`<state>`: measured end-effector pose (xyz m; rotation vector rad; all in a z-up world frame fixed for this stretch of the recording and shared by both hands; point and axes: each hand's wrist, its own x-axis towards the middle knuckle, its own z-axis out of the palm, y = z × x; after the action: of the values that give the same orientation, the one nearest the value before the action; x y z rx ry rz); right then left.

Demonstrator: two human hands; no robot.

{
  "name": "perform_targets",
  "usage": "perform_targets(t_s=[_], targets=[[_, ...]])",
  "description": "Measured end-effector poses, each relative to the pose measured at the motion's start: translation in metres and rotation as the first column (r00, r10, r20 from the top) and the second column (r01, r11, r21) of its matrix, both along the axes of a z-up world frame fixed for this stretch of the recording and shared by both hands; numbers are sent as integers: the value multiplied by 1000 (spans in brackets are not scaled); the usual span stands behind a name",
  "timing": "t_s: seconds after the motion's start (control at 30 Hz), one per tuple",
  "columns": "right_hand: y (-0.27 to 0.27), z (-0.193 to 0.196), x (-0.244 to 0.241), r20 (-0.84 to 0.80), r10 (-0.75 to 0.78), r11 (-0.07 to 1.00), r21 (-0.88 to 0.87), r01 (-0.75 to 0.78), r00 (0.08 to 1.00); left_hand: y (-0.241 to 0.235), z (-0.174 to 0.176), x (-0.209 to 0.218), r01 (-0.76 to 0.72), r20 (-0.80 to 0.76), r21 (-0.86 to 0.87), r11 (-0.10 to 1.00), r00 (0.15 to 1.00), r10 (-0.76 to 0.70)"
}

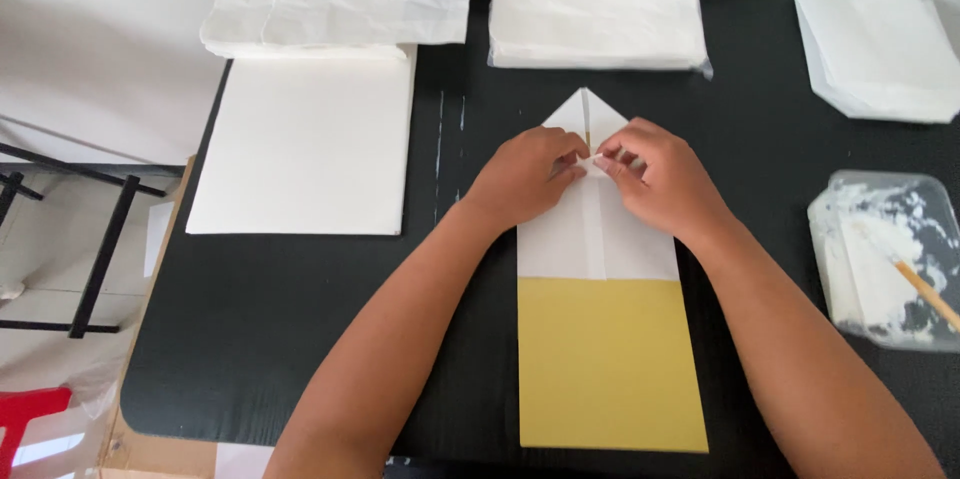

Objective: Folding the top edges of a paper bag to form a seal and applying glue with a brush.

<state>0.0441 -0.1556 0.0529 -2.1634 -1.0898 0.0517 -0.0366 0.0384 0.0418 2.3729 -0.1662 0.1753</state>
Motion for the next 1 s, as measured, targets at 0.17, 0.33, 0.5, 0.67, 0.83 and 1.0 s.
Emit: perform_targets(t_s=[0.17,0.33,0.5,0.67,0.83,1.0], targets=[[7,15,10,-6,37,994,-106,-38,999,4,-10,3,-47,-27,-3,999,999,47],[17,30,19,-72,36,973,-224,-51,997,4,-8,4,-74,-63,-27,997,995,72],[22,19,27,-152,36,995,-82,-49,988,5,1,2,-68,-87,-16,998,994,66],[21,19,30,-119,58,994,-90,-69,991,5,-2,8,-68,-77,31,997,995,70],[20,14,32,-116,57,990,-124,-72,992,0,-3,3,-88,-25,81,993,996,90],[18,-5,37,-74,31,997,-71,-37,997,-21,-21,-2,-114,40,519,847,993,110]])
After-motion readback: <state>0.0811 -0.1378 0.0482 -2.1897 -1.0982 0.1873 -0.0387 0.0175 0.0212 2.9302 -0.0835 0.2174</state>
